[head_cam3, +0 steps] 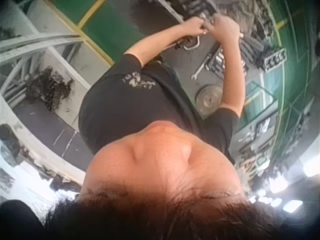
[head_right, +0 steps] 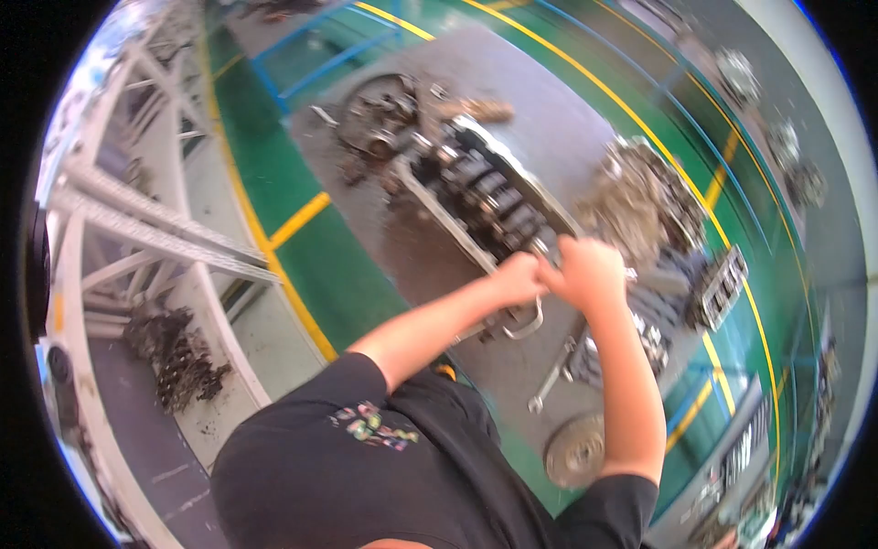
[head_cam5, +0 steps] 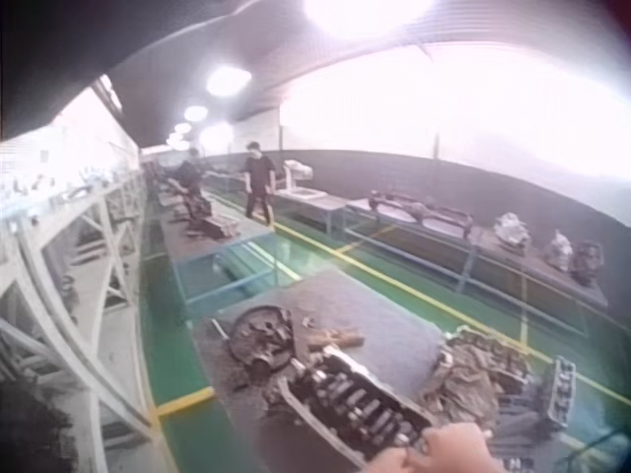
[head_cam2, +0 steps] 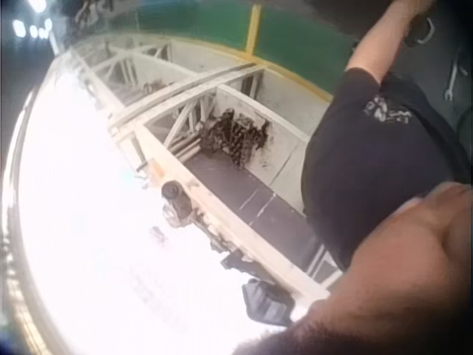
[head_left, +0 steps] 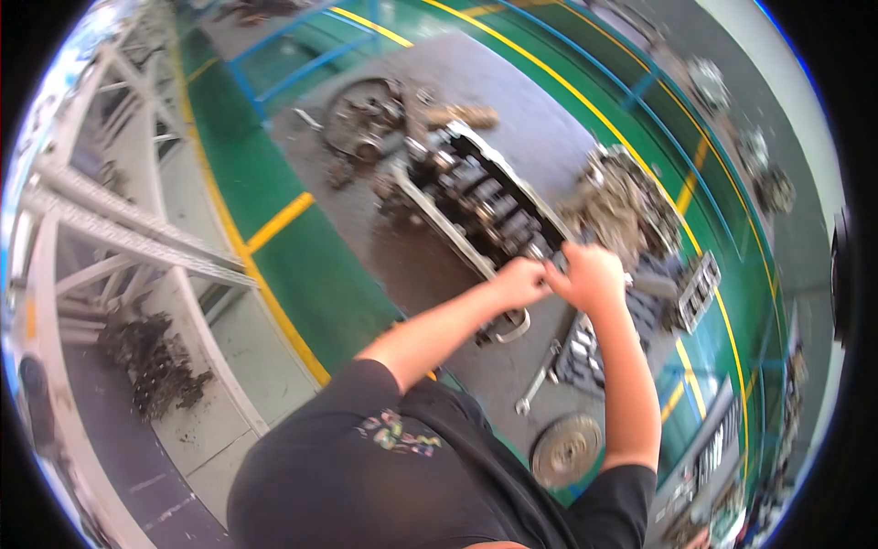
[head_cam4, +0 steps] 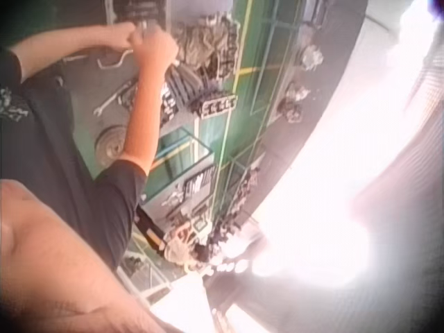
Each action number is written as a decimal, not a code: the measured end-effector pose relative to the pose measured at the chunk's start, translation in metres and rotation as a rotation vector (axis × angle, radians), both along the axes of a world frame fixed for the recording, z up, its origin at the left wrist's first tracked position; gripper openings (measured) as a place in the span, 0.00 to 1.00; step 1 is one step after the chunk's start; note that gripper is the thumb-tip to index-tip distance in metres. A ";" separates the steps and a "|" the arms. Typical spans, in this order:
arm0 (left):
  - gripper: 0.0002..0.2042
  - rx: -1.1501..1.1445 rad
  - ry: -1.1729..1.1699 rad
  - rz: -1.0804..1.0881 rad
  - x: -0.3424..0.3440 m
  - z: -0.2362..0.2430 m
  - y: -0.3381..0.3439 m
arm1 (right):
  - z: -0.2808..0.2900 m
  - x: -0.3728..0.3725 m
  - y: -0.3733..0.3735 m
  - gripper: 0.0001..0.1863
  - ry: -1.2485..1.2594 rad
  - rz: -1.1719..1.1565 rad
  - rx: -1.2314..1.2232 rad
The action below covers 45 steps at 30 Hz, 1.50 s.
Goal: Using a socket wrench and ratchet to tighten or loosen bolts on an engine crankshaft and bearing caps.
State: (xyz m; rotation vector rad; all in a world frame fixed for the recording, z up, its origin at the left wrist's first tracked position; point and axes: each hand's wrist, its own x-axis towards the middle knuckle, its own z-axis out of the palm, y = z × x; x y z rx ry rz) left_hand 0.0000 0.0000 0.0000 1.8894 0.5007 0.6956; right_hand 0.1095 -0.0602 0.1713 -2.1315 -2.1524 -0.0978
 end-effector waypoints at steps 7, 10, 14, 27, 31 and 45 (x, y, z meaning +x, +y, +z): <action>0.12 0.124 -0.278 0.104 0.013 0.026 -0.002 | 0.008 -0.003 -0.003 0.24 0.074 -0.115 -0.026; 0.08 -0.254 -0.390 -0.012 0.026 0.042 -0.012 | 0.010 0.002 -0.002 0.23 0.096 -0.139 -0.036; 0.05 -0.323 -0.429 0.038 0.038 0.046 -0.011 | 0.007 0.002 0.000 0.23 0.086 -0.141 -0.024; 0.08 -0.228 -0.393 0.299 0.045 0.046 -0.034 | 0.006 0.018 -0.001 0.20 0.084 0.041 -0.019; 0.08 -0.277 -0.435 0.275 0.045 0.046 -0.031 | 0.003 0.012 -0.001 0.20 0.094 -0.022 0.072; 0.08 -0.077 -0.270 0.381 0.061 0.038 -0.024 | 0.001 0.017 0.001 0.21 0.148 -0.148 0.033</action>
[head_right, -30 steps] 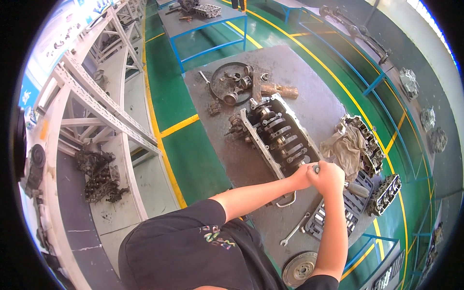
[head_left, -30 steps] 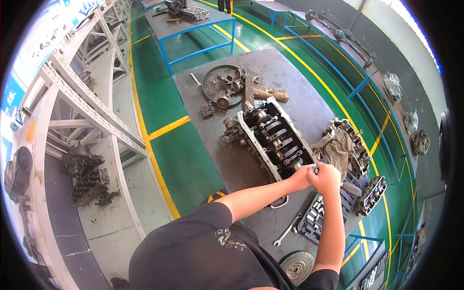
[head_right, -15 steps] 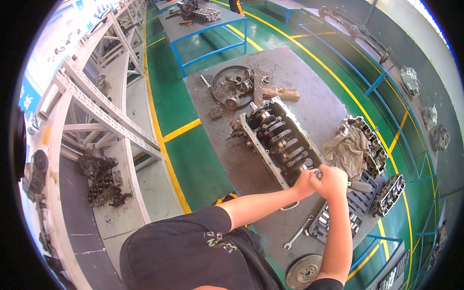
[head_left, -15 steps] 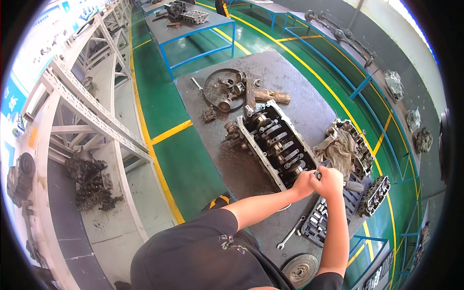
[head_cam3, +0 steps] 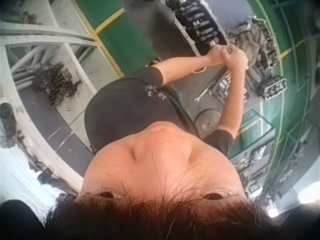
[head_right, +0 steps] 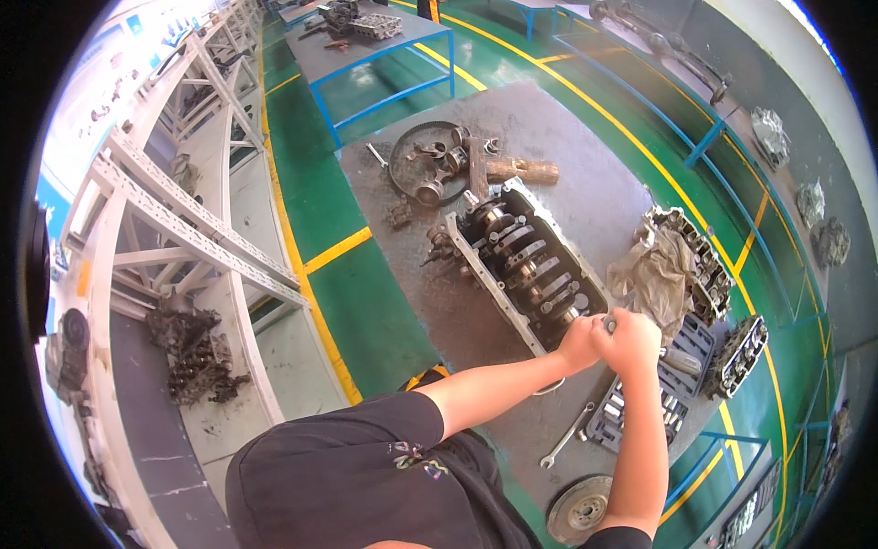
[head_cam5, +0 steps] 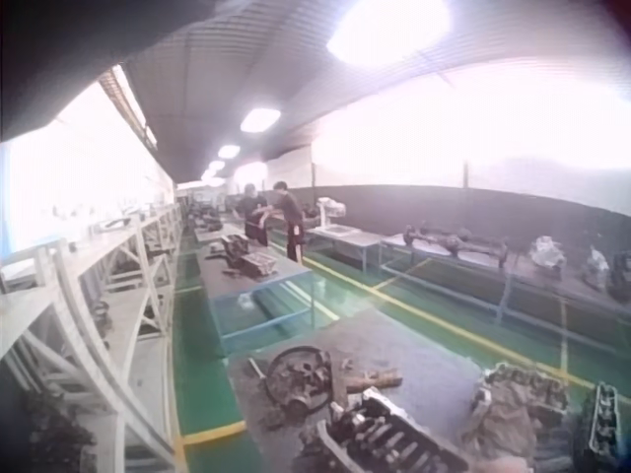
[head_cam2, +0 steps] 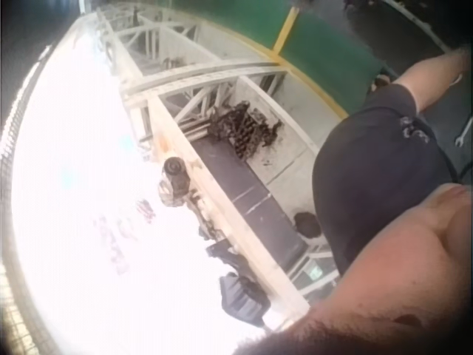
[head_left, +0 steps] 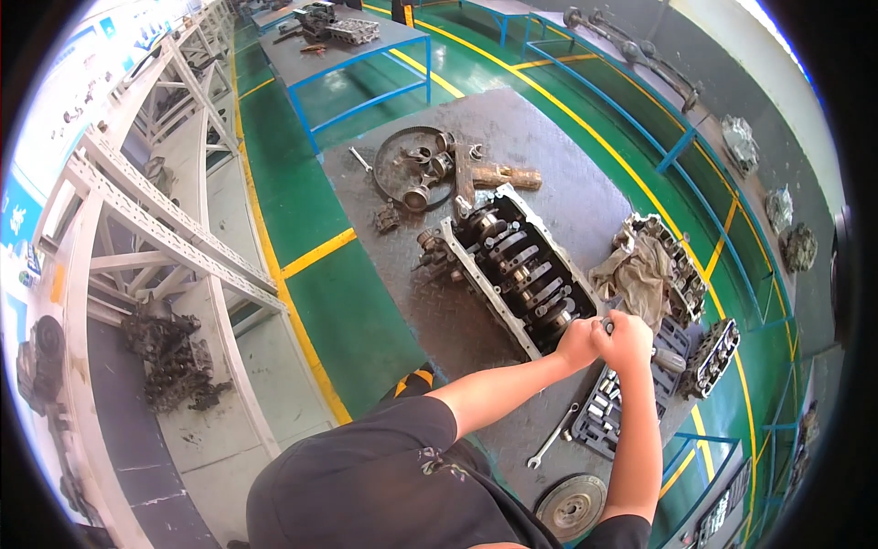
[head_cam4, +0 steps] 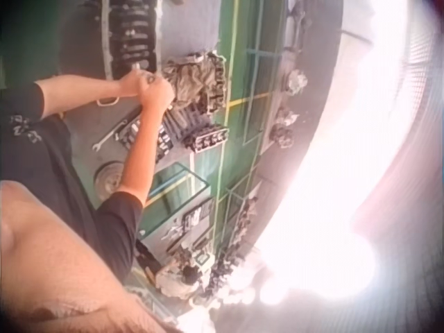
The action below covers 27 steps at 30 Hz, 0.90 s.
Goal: Using a socket wrench and ratchet to tighten or loosen bolts on an engine crankshaft and bearing caps.
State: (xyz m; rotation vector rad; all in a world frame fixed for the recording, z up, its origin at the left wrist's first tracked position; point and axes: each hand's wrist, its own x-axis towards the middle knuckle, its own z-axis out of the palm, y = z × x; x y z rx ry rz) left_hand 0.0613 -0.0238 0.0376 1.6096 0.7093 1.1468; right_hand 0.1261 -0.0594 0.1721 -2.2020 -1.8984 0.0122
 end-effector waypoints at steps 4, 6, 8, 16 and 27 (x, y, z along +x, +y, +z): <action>0.08 0.032 0.104 -0.011 -0.002 -0.011 0.004 | -0.005 0.005 0.004 0.25 -0.024 0.015 0.015; 0.09 -0.097 0.052 -0.051 0.001 -0.020 0.006 | -0.010 0.008 0.005 0.25 -0.043 0.044 0.041; 0.09 -0.075 0.007 -0.112 0.005 -0.026 0.007 | -0.013 0.011 0.001 0.25 -0.031 0.051 0.091; 0.10 -0.219 0.158 -0.692 -0.032 -0.010 0.043 | -0.010 0.021 -0.005 0.23 0.030 0.111 0.026; 0.24 -0.438 0.019 -1.016 -0.063 0.022 0.072 | -0.012 0.039 0.001 0.20 0.083 0.165 -0.019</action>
